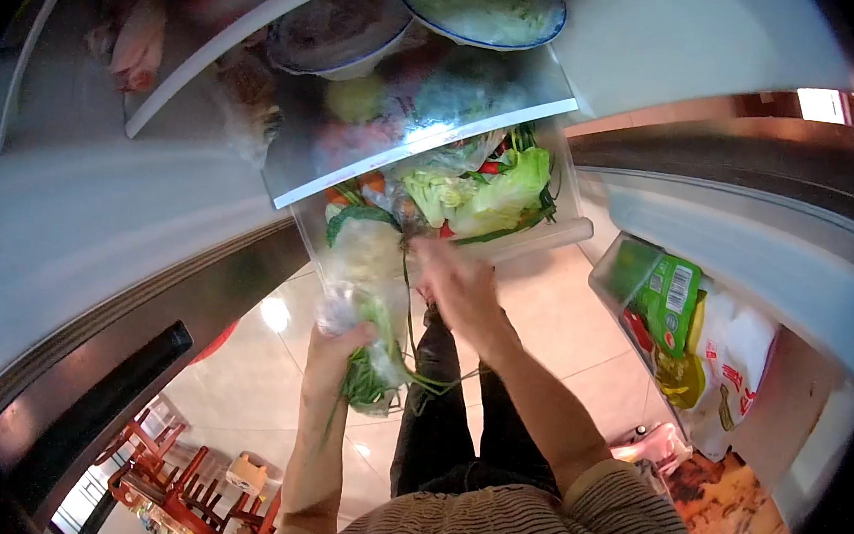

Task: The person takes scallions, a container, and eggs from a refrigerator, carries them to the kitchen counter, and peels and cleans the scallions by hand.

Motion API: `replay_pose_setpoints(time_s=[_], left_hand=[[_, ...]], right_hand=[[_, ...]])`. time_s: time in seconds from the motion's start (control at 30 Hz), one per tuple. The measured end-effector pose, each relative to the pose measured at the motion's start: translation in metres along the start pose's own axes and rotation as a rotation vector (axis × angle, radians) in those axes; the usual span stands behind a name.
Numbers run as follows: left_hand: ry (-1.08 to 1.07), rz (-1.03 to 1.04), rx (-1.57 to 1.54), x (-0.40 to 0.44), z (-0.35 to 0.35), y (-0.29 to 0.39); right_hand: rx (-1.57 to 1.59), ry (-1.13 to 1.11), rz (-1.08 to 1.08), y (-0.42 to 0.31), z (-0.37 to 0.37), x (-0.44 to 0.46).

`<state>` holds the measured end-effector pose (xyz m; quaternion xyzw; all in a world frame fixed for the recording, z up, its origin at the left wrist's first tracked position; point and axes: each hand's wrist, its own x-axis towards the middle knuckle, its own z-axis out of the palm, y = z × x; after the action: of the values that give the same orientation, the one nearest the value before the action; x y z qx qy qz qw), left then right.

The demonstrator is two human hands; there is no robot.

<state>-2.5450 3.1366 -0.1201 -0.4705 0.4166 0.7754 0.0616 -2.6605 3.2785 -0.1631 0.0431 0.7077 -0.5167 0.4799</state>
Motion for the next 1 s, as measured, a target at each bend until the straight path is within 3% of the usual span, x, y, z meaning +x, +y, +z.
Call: replay_pose_setpoints(time_s=[0.07,0.13,0.2,0.3,0.4,0.43,0.5,0.57,0.6,0.63,0.73,0.77,0.83,0.9,1.0], left_hand=[[0.052,-0.011,-0.05,-0.004,-0.01,0.001],[0.07,0.037,-0.082,-0.007,-0.026,-0.001],[0.111,0.035,-0.064,-0.013,-0.04,-0.005],[0.09,-0.056,-0.08,-0.031,-0.061,-0.008],[-0.02,-0.131,-0.303,-0.054,-0.092,-0.03],[-0.013,-0.138,-0.366,-0.06,-0.093,-0.033],[-0.007,-0.176,-0.427,-0.071,-0.108,-0.042],[-0.14,-0.19,-0.536,-0.067,-0.104,-0.04],[-0.204,-0.197,-0.592,-0.067,-0.102,-0.038],[-0.121,-0.275,-0.573,-0.068,-0.099,-0.034],[0.164,-0.162,-0.295,-0.063,-0.072,-0.022],[0.131,-0.182,-0.32,-0.06,-0.071,-0.021],[0.068,-0.22,-0.373,-0.054,-0.072,-0.02],[-0.007,-0.236,-0.424,-0.049,-0.076,-0.023],[-0.024,-0.322,-0.485,-0.051,-0.071,-0.018]], right_hand=[[-0.067,0.43,-0.364,0.025,-0.012,0.037],[-0.287,0.773,-0.557,0.035,-0.039,0.092],[-0.439,0.903,-0.661,0.039,-0.059,0.145],[-0.715,0.878,-0.606,0.051,-0.056,0.2],[-0.751,0.441,-0.497,0.022,-0.033,0.211],[-0.041,0.277,-0.657,0.057,-0.008,0.26],[0.216,0.285,-0.771,0.078,0.018,0.295],[-0.714,0.623,-0.683,0.026,0.022,0.244],[-0.694,0.603,-0.692,0.023,0.02,0.234],[-0.675,0.584,-0.702,0.02,0.017,0.226],[-0.864,0.646,-0.819,0.012,0.01,0.176],[-0.971,0.681,-0.872,0.01,0.007,0.149],[-0.761,0.51,-0.922,0.013,0.007,0.094],[-0.486,0.26,-0.785,0.049,0.01,0.037],[-0.205,0.233,-0.26,0.089,0.019,-0.005]])
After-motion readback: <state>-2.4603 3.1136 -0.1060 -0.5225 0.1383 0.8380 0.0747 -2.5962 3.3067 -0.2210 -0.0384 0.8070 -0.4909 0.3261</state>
